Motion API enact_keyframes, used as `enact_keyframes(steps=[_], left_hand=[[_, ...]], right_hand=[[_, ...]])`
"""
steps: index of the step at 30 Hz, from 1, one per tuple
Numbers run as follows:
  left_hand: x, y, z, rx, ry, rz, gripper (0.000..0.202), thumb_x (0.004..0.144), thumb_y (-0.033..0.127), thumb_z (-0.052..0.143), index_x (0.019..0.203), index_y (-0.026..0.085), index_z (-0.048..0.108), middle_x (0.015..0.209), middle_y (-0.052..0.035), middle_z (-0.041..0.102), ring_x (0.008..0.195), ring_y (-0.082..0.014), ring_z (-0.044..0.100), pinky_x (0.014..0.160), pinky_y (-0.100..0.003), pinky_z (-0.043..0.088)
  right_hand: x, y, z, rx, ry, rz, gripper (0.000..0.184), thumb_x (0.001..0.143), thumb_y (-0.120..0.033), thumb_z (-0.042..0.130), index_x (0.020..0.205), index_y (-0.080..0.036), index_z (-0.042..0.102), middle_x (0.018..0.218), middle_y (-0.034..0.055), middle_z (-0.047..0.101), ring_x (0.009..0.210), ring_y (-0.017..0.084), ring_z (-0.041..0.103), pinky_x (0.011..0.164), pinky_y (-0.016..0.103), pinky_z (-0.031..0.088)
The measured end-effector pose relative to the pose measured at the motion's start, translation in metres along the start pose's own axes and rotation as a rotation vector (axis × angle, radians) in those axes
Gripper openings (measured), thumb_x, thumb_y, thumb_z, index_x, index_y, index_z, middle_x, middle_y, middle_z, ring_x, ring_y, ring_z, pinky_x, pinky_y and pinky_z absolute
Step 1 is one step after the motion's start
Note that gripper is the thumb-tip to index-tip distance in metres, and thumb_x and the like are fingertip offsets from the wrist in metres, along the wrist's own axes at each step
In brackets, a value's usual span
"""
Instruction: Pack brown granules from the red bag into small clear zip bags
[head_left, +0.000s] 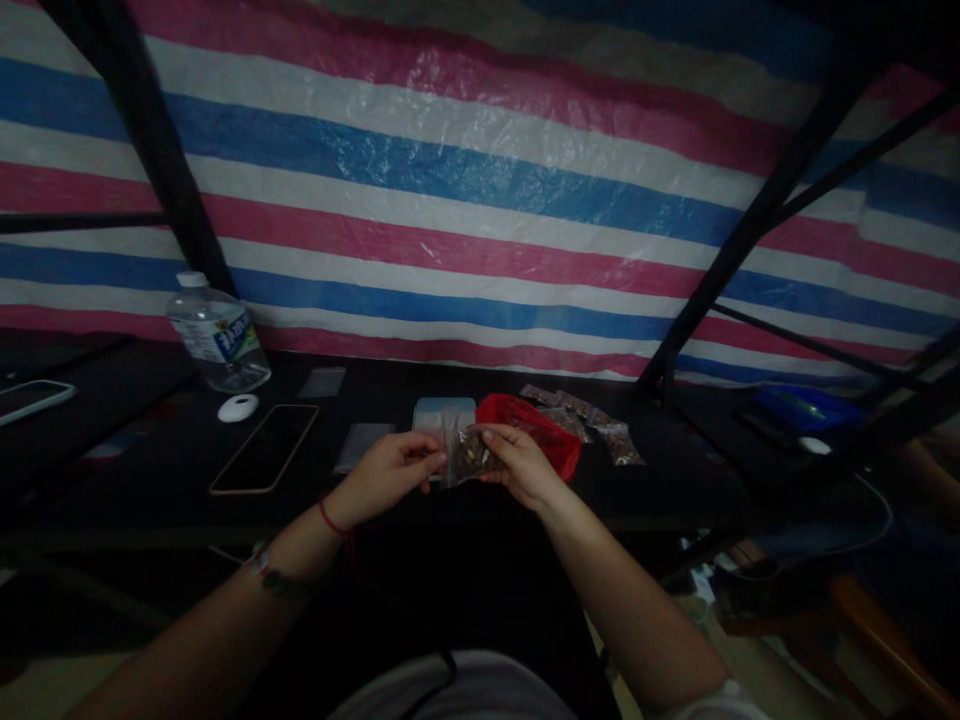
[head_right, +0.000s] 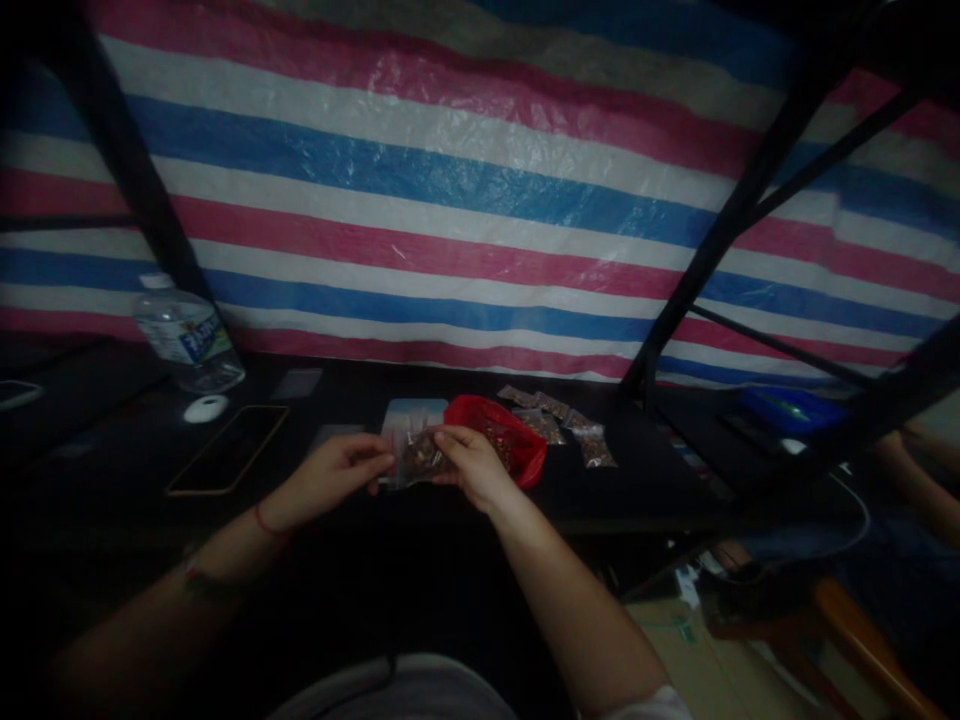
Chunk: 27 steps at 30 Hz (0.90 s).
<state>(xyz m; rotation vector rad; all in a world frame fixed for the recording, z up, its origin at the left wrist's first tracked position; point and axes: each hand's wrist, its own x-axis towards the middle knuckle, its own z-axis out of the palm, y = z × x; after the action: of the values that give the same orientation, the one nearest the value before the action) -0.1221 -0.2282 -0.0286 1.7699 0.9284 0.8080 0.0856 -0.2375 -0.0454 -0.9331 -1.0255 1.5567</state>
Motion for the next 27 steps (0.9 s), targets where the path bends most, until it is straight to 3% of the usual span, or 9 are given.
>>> enact_keyframes(steps=[4, 10, 15, 18, 22, 27], left_hand=[[-0.002, 0.003, -0.002, -0.014, -0.061, -0.004, 0.031, 0.076, 0.046, 0.061, 0.072, 0.015, 0.062, 0.064, 0.0007, 0.059, 0.050, -0.0094, 0.053, 0.050, -0.021, 0.042], [-0.001, -0.001, -0.006, -0.121, -0.086, -0.018, 0.032, 0.076, 0.046, 0.062, 0.072, 0.015, 0.061, 0.066, 0.0009, 0.060, 0.047, -0.0073, 0.052, 0.049, -0.020, 0.041], [0.003, -0.006, -0.003, -0.225, -0.050, -0.095, 0.032, 0.074, 0.046, 0.064, 0.072, 0.014, 0.059, 0.065, 0.0000, 0.062, 0.048, -0.0075, 0.053, 0.044, -0.018, 0.036], [0.006, -0.007, 0.003, -0.241, -0.033, -0.114, 0.033, 0.075, 0.047, 0.062, 0.070, 0.015, 0.057, 0.064, -0.0011, 0.062, 0.048, -0.0079, 0.053, 0.044, -0.019, 0.036], [0.007, -0.012, 0.015, -0.215, -0.024, -0.107, 0.032, 0.073, 0.047, 0.064, 0.069, 0.015, 0.058, 0.061, 0.0006, 0.060, 0.050, -0.0090, 0.052, 0.049, -0.021, 0.041], [0.004, -0.017, 0.026, -0.210, -0.097, -0.083, 0.035, 0.073, 0.050, 0.064, 0.071, 0.015, 0.060, 0.060, 0.0002, 0.058, 0.053, -0.0098, 0.051, 0.051, -0.022, 0.040]], right_hand=[[0.001, 0.007, 0.002, 0.028, 0.002, 0.029, 0.041, 0.069, -0.048, 0.074, 0.095, -0.017, 0.067, 0.075, 0.0021, 0.066, 0.056, 0.011, 0.059, 0.045, 0.021, 0.049], [0.008, 0.004, -0.005, 0.145, 0.116, 0.029, 0.034, 0.069, -0.046, 0.073, 0.083, -0.017, 0.063, 0.071, 0.0019, 0.064, 0.058, 0.013, 0.057, 0.047, 0.022, 0.043], [0.011, 0.003, -0.011, -0.073, 0.310, -0.227, 0.029, 0.074, -0.047, 0.064, 0.080, -0.018, 0.061, 0.060, -0.0025, 0.053, 0.047, 0.009, 0.043, 0.042, 0.019, 0.028], [0.002, 0.000, -0.003, -0.416, 0.168, -0.359, 0.027, 0.078, -0.045, 0.061, 0.072, -0.018, 0.059, 0.060, -0.0031, 0.052, 0.050, 0.009, 0.042, 0.048, 0.021, 0.031], [-0.013, 0.000, 0.016, -0.841, -0.108, -0.354, 0.026, 0.074, -0.041, 0.068, 0.067, -0.017, 0.060, 0.061, -0.0024, 0.055, 0.057, 0.010, 0.047, 0.054, 0.021, 0.034], [-0.017, 0.004, 0.020, -0.974, -0.160, -0.291, 0.024, 0.071, -0.038, 0.071, 0.067, -0.016, 0.063, 0.062, -0.0017, 0.059, 0.058, 0.010, 0.050, 0.054, 0.021, 0.035]])
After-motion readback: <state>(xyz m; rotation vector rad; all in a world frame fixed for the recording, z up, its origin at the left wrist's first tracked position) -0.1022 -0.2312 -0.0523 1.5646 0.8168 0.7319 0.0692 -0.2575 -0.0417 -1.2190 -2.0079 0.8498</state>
